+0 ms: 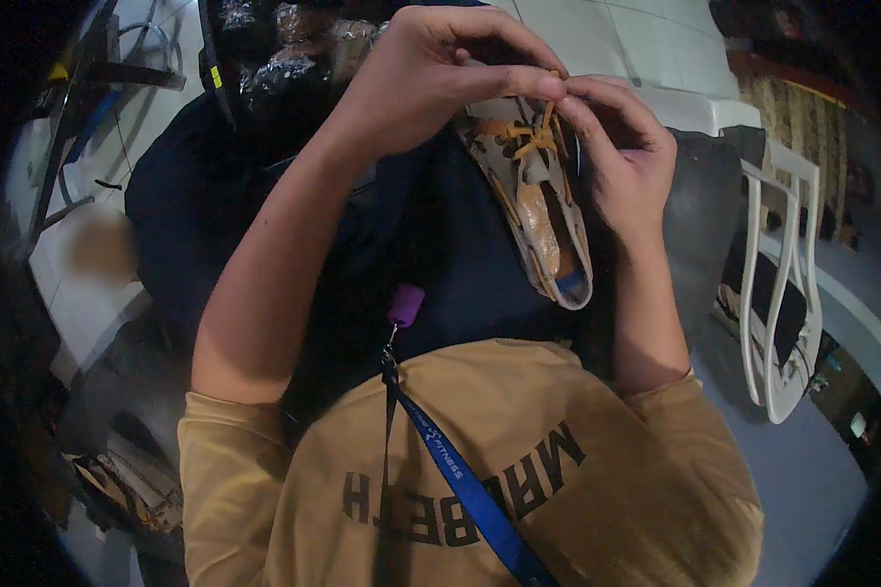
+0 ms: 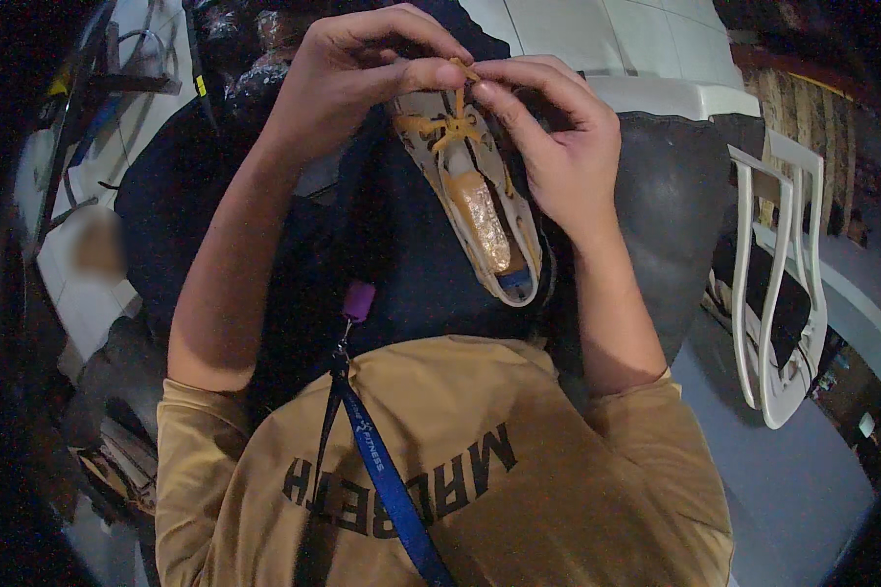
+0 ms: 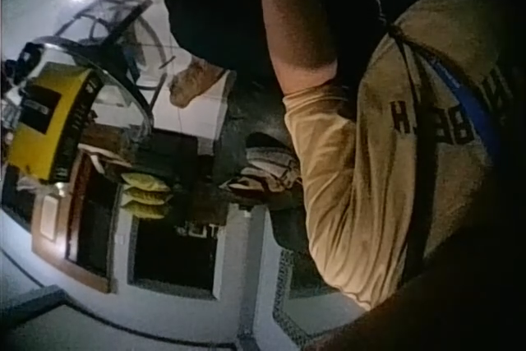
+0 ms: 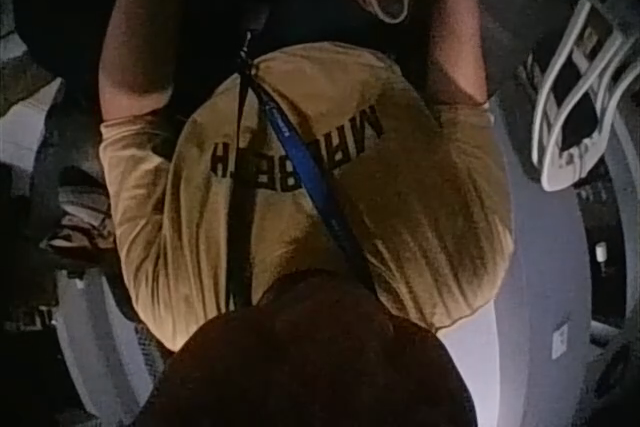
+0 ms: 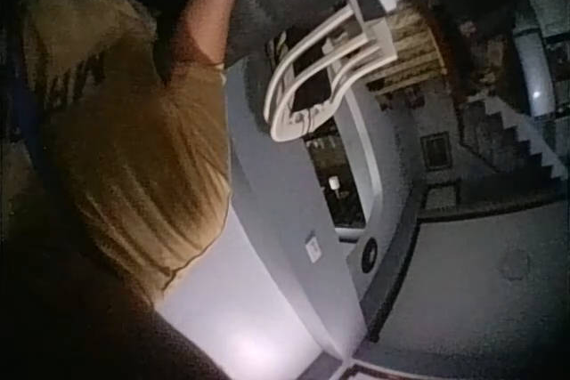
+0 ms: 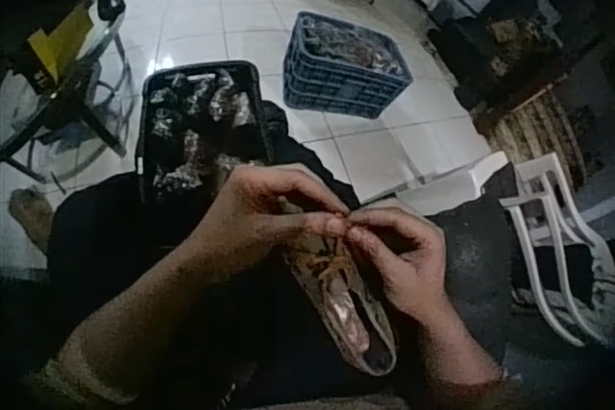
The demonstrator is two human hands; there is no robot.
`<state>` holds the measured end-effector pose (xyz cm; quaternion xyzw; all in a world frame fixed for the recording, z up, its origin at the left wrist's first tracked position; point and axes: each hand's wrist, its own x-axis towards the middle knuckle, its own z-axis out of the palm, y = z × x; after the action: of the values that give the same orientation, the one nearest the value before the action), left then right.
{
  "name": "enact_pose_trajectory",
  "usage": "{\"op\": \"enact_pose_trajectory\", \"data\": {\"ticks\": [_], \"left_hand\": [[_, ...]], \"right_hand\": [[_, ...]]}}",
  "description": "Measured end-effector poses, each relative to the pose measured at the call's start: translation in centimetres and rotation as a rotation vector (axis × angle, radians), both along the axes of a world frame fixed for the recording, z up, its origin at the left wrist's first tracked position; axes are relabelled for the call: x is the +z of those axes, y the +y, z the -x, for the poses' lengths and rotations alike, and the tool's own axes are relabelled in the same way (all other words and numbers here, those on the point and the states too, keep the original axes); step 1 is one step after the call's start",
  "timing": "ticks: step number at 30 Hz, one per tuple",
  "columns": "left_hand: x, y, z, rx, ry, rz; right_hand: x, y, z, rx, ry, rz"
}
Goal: Lacing a pair of deck shoes while sitting down.
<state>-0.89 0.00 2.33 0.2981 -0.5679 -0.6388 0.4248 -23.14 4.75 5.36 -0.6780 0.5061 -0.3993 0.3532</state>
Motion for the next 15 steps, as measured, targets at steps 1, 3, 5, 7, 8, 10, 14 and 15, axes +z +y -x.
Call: {"op": "enact_pose_trajectory", "data": {"ticks": [1, 3, 5, 7, 8, 10, 14, 15], "left_hand": [[-0.2, -0.1, 0.0, -0.018, 0.030, -0.021], [-0.3, 0.0, 0.0, -0.024, 0.050, -0.042], [-0.3, -0.1, 0.0, -0.031, 0.071, -0.062], [-0.2, -0.2, -0.2, -0.041, 0.055, -0.038], [-0.2, -0.2, -0.2, -0.040, 0.054, -0.039], [0.0, -0.3, -0.2, -0.059, 0.074, -0.065], [0.5, 0.0, -0.3, -0.068, 0.143, -0.119], [0.0, -0.2, -0.1, -0.073, 0.134, -0.123]], "right_hand": [[-0.1, -0.1, 0.1, 0.038, 0.030, 0.047], [-0.1, -0.1, 0.0, 0.039, 0.021, 0.044], [0.0, 0.0, 0.1, 0.041, 0.015, 0.042], [0.3, 0.0, 0.1, 0.079, 0.055, 0.042], [0.2, -0.1, 0.2, 0.080, 0.053, 0.041], [0.2, -0.2, 0.4, 0.138, 0.034, 0.012], [0.3, 0.0, 0.6, 0.136, 0.004, -0.033], [0.4, 0.1, 0.5, 0.145, -0.010, -0.063]]}}
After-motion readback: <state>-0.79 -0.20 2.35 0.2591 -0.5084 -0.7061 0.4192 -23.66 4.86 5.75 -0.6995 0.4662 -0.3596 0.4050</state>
